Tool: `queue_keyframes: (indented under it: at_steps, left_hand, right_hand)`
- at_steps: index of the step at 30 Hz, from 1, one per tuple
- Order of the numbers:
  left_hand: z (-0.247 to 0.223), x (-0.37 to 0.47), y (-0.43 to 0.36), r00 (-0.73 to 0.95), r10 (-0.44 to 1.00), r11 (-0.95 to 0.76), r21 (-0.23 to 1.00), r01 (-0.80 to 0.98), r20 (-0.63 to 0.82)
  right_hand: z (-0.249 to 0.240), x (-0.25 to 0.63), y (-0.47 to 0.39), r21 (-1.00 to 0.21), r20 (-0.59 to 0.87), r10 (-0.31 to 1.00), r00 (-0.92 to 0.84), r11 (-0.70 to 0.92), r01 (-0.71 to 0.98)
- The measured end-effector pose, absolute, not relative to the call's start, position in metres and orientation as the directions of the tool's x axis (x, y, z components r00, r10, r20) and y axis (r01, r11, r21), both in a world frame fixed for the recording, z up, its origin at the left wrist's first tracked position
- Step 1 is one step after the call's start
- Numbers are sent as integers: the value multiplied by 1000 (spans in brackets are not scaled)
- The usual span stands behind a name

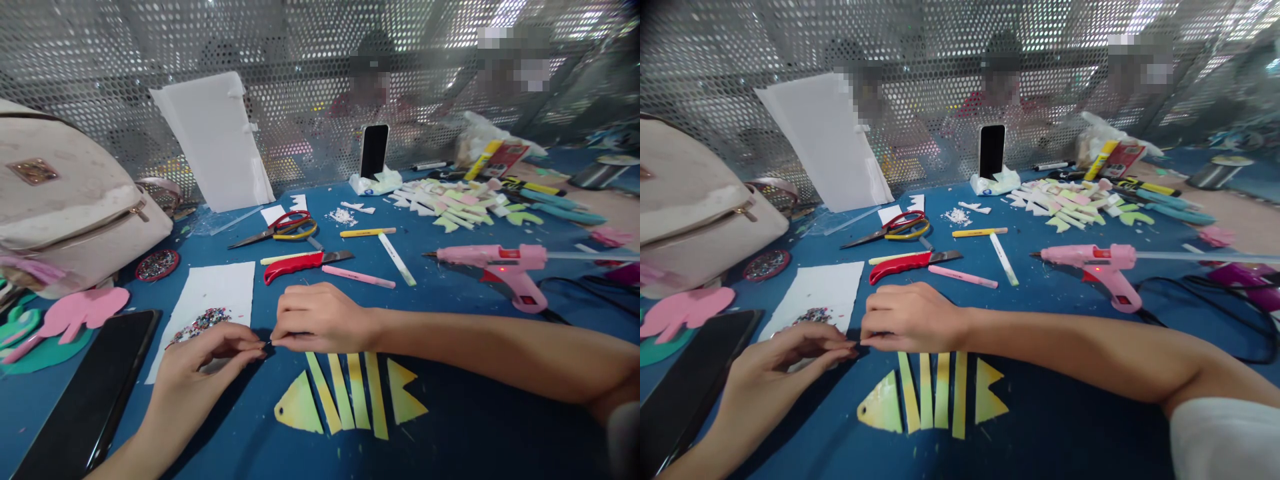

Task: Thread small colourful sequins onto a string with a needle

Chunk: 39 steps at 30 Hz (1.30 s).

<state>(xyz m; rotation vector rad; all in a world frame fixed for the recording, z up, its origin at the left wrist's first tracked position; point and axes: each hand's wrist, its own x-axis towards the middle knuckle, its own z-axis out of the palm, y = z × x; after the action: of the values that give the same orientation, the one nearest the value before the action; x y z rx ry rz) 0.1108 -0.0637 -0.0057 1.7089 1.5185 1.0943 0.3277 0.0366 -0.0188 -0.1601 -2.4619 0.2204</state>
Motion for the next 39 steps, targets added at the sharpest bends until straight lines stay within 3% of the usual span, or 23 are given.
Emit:
queue_keyframes:
  at_steps: [39]
  left_hand:
    - [-7,109,-62,26,979,-186,844,503,201]
  right_hand:
    - [-22,327,37,-220,593,187,-783,973,67]
